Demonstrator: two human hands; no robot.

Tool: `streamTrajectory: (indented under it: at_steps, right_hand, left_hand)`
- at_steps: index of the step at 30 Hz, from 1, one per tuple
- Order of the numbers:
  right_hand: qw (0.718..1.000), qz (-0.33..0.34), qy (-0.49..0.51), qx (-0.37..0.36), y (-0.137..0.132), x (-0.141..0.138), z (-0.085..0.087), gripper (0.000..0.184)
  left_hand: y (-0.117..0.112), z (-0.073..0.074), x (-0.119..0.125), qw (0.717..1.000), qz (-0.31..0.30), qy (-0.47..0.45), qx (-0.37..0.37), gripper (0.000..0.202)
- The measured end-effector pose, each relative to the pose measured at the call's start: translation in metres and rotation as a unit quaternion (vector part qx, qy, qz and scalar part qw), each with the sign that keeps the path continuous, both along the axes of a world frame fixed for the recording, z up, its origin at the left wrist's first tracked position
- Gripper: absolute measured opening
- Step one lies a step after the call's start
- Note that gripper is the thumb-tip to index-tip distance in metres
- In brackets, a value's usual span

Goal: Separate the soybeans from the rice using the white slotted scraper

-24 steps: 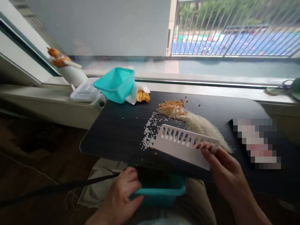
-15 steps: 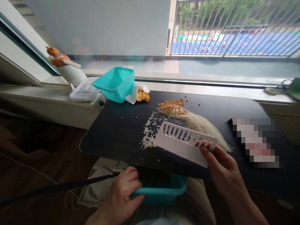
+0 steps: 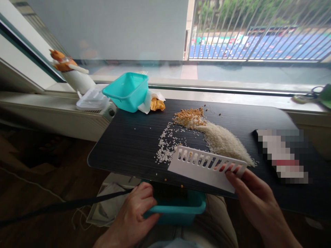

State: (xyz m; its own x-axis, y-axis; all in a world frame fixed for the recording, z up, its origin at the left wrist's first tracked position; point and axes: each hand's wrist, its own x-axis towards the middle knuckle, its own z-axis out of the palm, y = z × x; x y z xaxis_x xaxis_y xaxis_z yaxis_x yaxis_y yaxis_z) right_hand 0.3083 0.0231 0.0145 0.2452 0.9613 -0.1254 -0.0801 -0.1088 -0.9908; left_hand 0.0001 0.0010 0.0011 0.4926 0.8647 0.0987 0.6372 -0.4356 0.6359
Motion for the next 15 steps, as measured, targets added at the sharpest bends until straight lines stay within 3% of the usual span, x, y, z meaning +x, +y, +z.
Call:
streamTrajectory:
  at_steps: [5, 10, 15]
  right_hand:
    - [0.997, -0.055, -0.044, -0.034, -0.025, 0.012, -0.007, 0.026]
    - [0.997, -0.057, -0.051, -0.033, -0.041, 0.017, 0.005, 0.029]
    - [0.977, -0.214, -0.018, -0.002, -0.027, 0.017, 0.002, 0.031]
  left_hand:
    - [-0.001, 0.001, 0.002, 0.999, -0.001, -0.034, -0.004, 0.020]
    - [-0.001, 0.000, 0.008, 0.999, -0.014, -0.042, -0.003, 0.021]
    - [-0.001, -0.001, 0.011, 0.999, -0.022, -0.028, -0.004, 0.020]
